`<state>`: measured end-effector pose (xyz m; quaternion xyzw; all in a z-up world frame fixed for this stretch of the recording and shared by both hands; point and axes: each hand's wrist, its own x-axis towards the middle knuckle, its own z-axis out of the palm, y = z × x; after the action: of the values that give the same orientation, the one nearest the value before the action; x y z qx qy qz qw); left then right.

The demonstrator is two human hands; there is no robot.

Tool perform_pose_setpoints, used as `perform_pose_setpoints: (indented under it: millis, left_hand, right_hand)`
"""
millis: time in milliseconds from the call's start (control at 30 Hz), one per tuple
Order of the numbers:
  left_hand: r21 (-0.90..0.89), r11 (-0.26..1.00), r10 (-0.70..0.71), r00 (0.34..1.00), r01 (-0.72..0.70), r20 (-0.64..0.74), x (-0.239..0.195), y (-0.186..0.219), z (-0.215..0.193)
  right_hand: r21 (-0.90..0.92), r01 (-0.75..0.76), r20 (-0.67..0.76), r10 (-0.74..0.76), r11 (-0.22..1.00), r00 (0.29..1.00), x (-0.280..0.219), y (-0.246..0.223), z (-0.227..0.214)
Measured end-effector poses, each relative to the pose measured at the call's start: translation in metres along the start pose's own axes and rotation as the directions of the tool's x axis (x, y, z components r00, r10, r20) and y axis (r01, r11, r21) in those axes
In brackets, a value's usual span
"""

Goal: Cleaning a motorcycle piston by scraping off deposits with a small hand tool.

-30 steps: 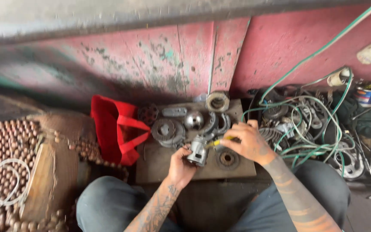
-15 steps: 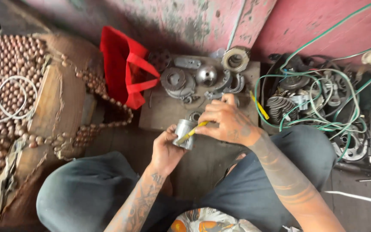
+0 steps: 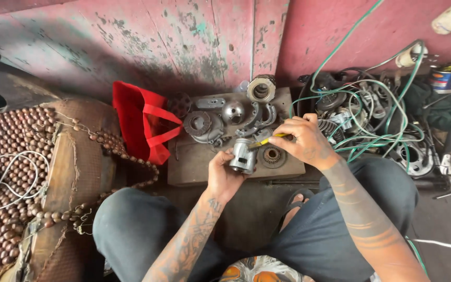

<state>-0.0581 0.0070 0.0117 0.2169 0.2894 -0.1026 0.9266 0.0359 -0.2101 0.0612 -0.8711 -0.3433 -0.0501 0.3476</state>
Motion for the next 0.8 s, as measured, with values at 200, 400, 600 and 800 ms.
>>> perform_pose_setpoints:
  millis: [200,400,600,800]
  left_hand:
    - [0.024,1.0,-0.013,0.998,0.012,0.056,0.033,-0.001,0.009]
    - [0.09,0.996,-0.009,0.998,0.004,0.054,0.029,0.001,0.008]
    - [0.065,0.998,0.014,0.998,-0.018,0.063,0.054,-0.013,-0.004]
    - [0.072,0.997,0.026,0.994,-0.034,0.104,0.062,-0.023,-0.008]
  right_hand:
    - [-0.104,0.013,-0.03,-0.016,0.995,0.999,0.003,0.005,-0.003]
    - [0.022,-0.017,0.009,0.017,1.0,1.0,-0.002,-0.008,0.016]
    - [-0.009,-0.14,-0.073,0.139,0.99,0.988,-0.022,0.015,0.015]
    - [0.063,-0.134,0.009,0.134,0.989,0.991,-0.019,-0.015,0.02]
